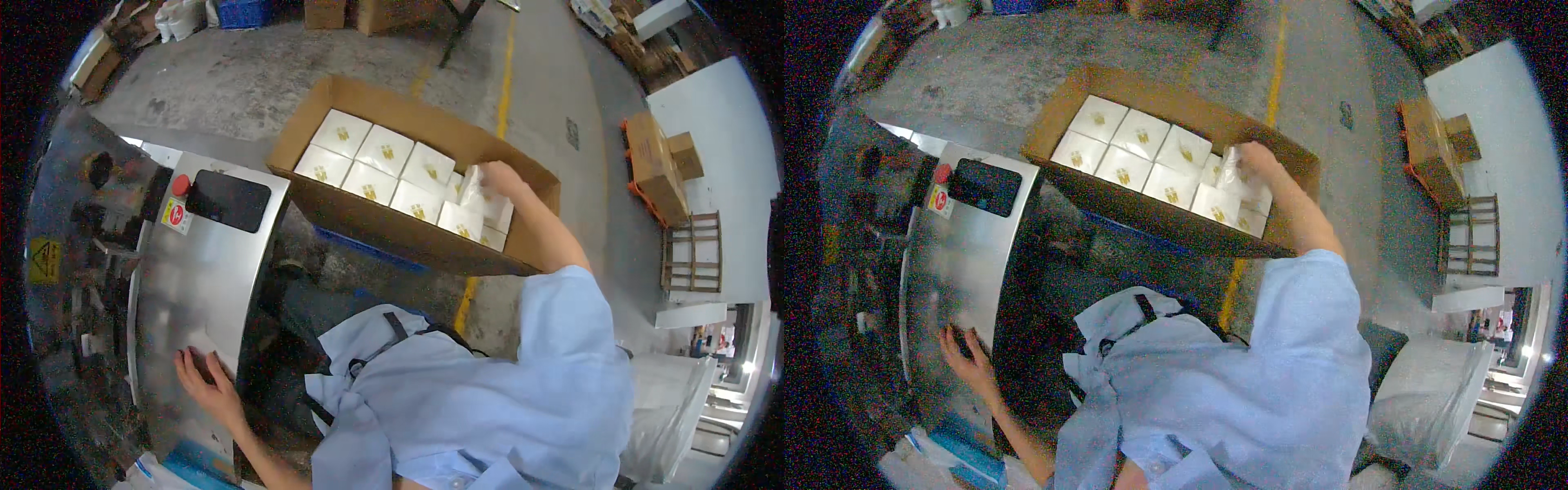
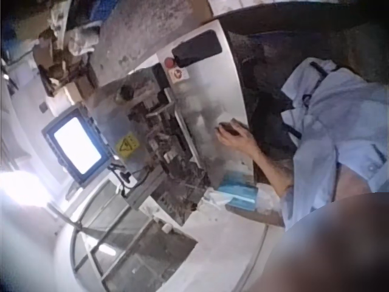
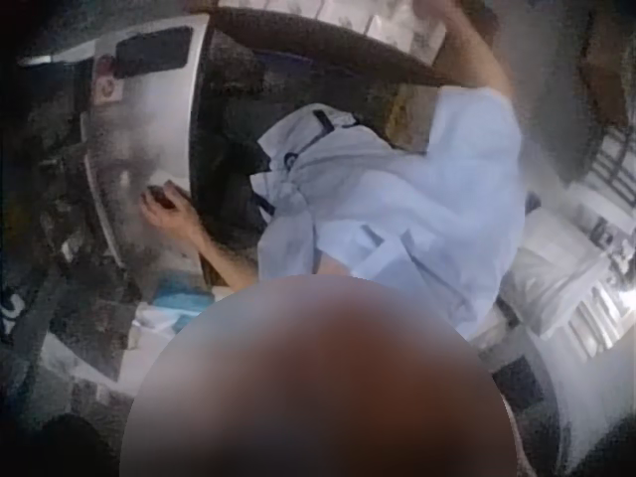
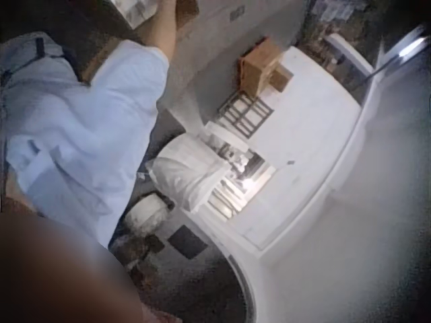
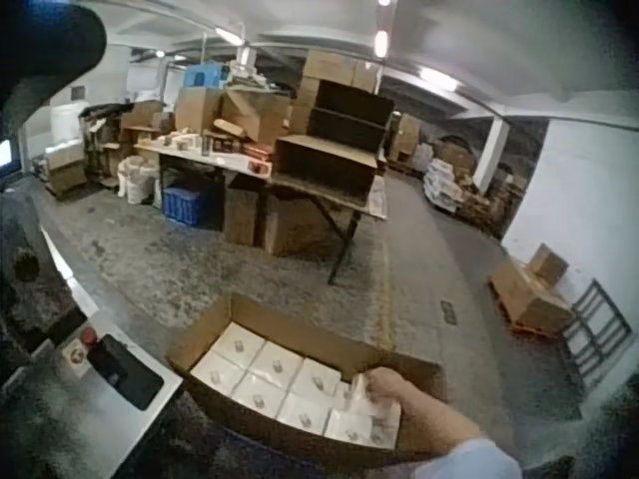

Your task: Bagging white boxes into plastic sleeves using a packaging machine and placing them into a larger container.

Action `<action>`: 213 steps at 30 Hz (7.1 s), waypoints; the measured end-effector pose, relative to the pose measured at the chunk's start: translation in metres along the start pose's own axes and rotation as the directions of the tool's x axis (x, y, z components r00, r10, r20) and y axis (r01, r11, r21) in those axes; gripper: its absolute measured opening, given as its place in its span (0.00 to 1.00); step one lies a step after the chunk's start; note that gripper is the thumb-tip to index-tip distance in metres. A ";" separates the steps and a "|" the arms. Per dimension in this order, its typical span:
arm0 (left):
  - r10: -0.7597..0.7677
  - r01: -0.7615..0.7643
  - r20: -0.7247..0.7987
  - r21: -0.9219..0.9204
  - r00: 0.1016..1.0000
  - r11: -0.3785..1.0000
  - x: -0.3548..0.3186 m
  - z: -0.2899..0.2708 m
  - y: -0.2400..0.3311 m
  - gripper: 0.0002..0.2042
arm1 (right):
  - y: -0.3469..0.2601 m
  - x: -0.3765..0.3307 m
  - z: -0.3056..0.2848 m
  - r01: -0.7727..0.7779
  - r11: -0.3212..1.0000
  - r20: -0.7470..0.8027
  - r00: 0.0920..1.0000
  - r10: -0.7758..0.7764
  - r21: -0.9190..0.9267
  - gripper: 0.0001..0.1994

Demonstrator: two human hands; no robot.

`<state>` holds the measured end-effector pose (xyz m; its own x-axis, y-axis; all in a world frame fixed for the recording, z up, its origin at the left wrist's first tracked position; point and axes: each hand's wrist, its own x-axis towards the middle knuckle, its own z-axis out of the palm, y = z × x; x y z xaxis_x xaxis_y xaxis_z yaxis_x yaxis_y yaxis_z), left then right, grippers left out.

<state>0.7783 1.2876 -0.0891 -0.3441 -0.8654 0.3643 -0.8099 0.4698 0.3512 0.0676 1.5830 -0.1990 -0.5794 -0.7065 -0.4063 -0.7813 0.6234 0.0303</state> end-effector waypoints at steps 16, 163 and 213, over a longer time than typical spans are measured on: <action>-0.012 0.012 0.004 0.028 1.000 1.000 0.008 -0.007 0.011 0.20 | -0.002 -0.028 0.080 -0.369 0.157 0.297 0.887 0.353 0.916 0.26; -0.381 0.370 -0.411 -0.108 0.828 0.923 -0.032 -0.047 -0.011 0.38 | -0.844 -0.081 -0.207 0.928 0.148 -0.324 0.032 -0.946 -0.341 0.14; -0.251 0.244 -0.119 -0.070 0.961 0.967 0.090 -0.042 -0.084 0.23 | -0.554 -0.134 -0.165 0.245 -0.103 -0.201 0.419 -0.886 0.964 0.47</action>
<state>0.8355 1.1776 -0.0498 -0.0711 -0.9284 0.3647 -0.8341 0.2558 0.4887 0.5393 1.2768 -0.0105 0.4027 -0.9152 -0.0134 0.1619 0.0856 -0.9831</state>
